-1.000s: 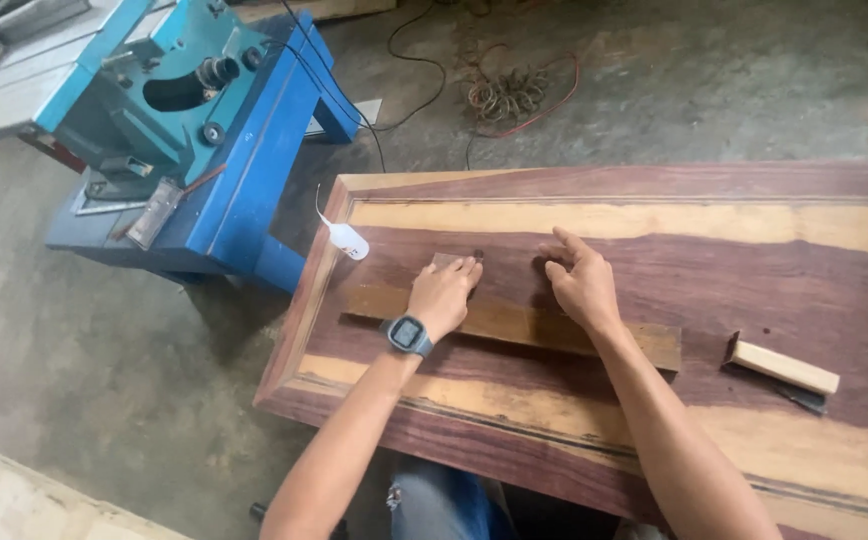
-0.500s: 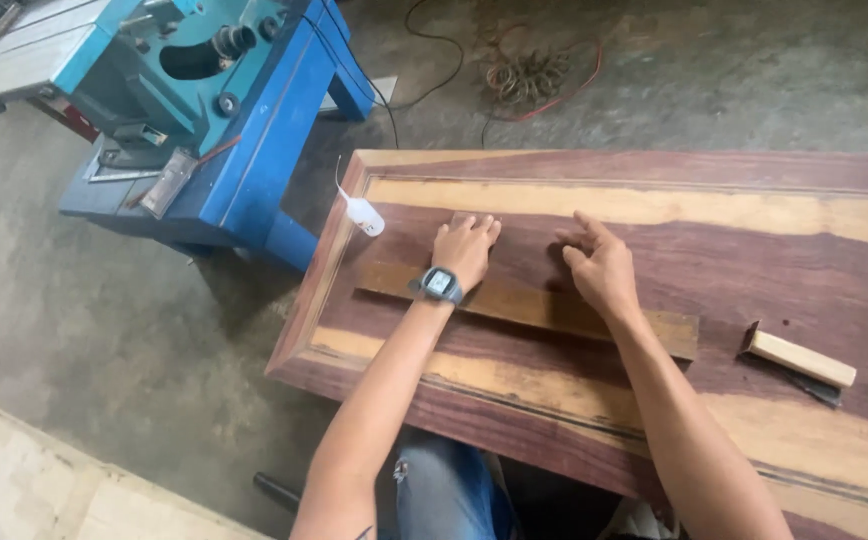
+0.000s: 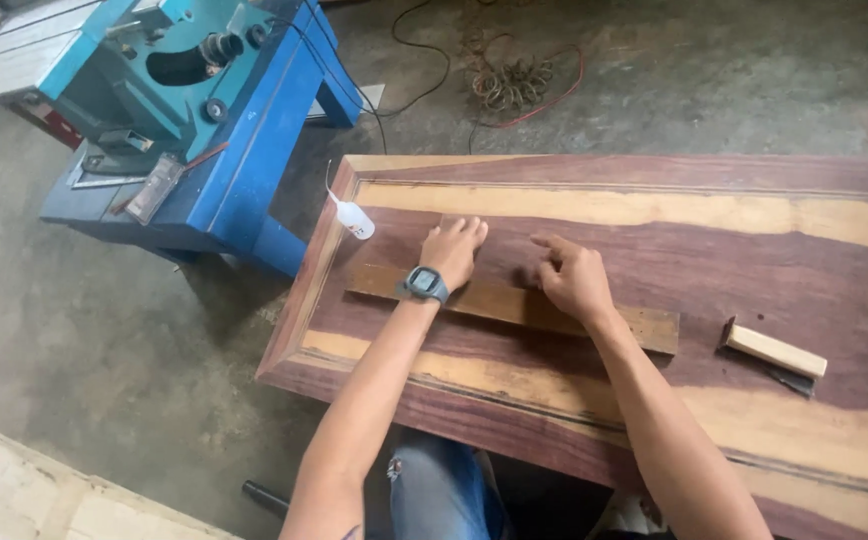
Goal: Applying glue to a wooden strip and sanding a wooden panel surface.
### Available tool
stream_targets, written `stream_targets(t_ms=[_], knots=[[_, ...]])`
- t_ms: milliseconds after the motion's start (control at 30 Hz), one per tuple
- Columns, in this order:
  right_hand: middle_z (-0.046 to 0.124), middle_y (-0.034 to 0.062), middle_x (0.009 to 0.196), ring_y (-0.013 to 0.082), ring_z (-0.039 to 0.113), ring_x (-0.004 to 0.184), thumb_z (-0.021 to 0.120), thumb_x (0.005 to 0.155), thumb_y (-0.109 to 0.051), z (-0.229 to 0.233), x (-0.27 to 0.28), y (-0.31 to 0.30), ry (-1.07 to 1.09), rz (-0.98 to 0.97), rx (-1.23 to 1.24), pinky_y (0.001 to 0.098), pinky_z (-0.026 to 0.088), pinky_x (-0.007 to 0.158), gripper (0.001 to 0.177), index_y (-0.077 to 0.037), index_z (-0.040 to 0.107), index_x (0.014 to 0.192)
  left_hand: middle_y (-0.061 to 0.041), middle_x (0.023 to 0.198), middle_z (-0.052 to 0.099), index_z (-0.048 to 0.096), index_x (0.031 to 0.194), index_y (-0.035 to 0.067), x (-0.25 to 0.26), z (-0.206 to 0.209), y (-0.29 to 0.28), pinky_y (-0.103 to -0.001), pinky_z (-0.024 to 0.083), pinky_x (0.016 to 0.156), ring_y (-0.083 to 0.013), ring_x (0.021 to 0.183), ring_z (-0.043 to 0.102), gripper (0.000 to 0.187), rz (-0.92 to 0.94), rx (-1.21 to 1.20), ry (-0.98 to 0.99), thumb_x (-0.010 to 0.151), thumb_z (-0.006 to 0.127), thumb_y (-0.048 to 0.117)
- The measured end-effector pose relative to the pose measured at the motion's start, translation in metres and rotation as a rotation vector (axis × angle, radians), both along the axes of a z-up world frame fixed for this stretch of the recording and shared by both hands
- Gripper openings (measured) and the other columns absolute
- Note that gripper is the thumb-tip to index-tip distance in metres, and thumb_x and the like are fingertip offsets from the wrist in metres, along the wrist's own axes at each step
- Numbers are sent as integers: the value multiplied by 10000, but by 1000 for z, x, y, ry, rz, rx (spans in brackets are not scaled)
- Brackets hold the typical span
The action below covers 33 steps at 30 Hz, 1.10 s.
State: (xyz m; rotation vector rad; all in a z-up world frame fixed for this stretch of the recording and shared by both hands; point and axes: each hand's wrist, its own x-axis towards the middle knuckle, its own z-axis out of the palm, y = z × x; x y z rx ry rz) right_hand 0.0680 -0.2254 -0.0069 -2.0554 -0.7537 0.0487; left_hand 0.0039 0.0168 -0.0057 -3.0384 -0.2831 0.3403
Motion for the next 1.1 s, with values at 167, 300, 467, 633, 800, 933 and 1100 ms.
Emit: stream_targets(t_ms=[167, 300, 467, 633, 800, 933, 1100], knots=[[744, 2, 653, 237, 759, 780, 650, 794, -114, 20, -8, -7, 54, 56, 85, 400, 588, 822, 418, -208, 768, 1184, 18, 1629, 426, 502, 1518, 235, -25, 9, -23, -599, 346, 1152, -275, 1506, 365, 606, -1, -25, -14, 934, 573, 93], [735, -39, 637, 172, 752, 728, 652, 843, -132, 28, -10, -12, 135, 41, 113, 355, 581, 789, 405, -233, 745, 1224, 71, 1631, 422, 478, 1533, 279, 4, 8, -2, -627, 352, 1137, -276, 1508, 355, 620, 76, 22, -29, 944, 537, 94], [758, 25, 712, 185, 759, 725, 644, 878, -99, 45, -8, -13, 250, 14, 268, 356, 588, 761, 386, -158, 737, 1248, 43, 1641, 402, 442, 1555, 253, -26, 22, -21, -597, 358, 1148, -258, 1518, 350, 658, 13, 2, 15, 930, 606, 132], [763, 51, 732, 235, 763, 779, 655, 881, -88, 45, -13, -11, 270, 28, 251, 384, 581, 751, 392, -151, 734, 1261, 64, 1587, 502, 549, 1495, 276, -27, 29, -19, -561, 400, 1104, -256, 1486, 411, 654, -53, 3, 3, 889, 520, 34], [768, 47, 770, 219, 753, 839, 663, 882, -97, 52, -16, -16, 273, -5, 265, 391, 573, 817, 434, -176, 718, 1305, 39, 1644, 420, 457, 1564, 283, -15, 28, -13, -587, 394, 1131, -309, 1506, 380, 728, -17, 23, 2, 880, 599, 81], [771, 39, 784, 222, 751, 825, 675, 879, -116, 46, -15, -16, 257, -5, 257, 390, 572, 795, 437, -190, 716, 1307, 72, 1643, 413, 456, 1562, 286, -34, 46, -32, -612, 352, 1153, -292, 1529, 330, 757, -34, -52, 53, 863, 563, 16], [751, 48, 728, 187, 746, 731, 647, 879, -83, 40, -14, -17, 279, 7, 302, 359, 577, 775, 445, -143, 700, 1316, 103, 1653, 373, 445, 1556, 310, 2, 22, -6, -687, 300, 1166, -298, 1524, 318, 686, 68, 16, -18, 926, 525, 50]])
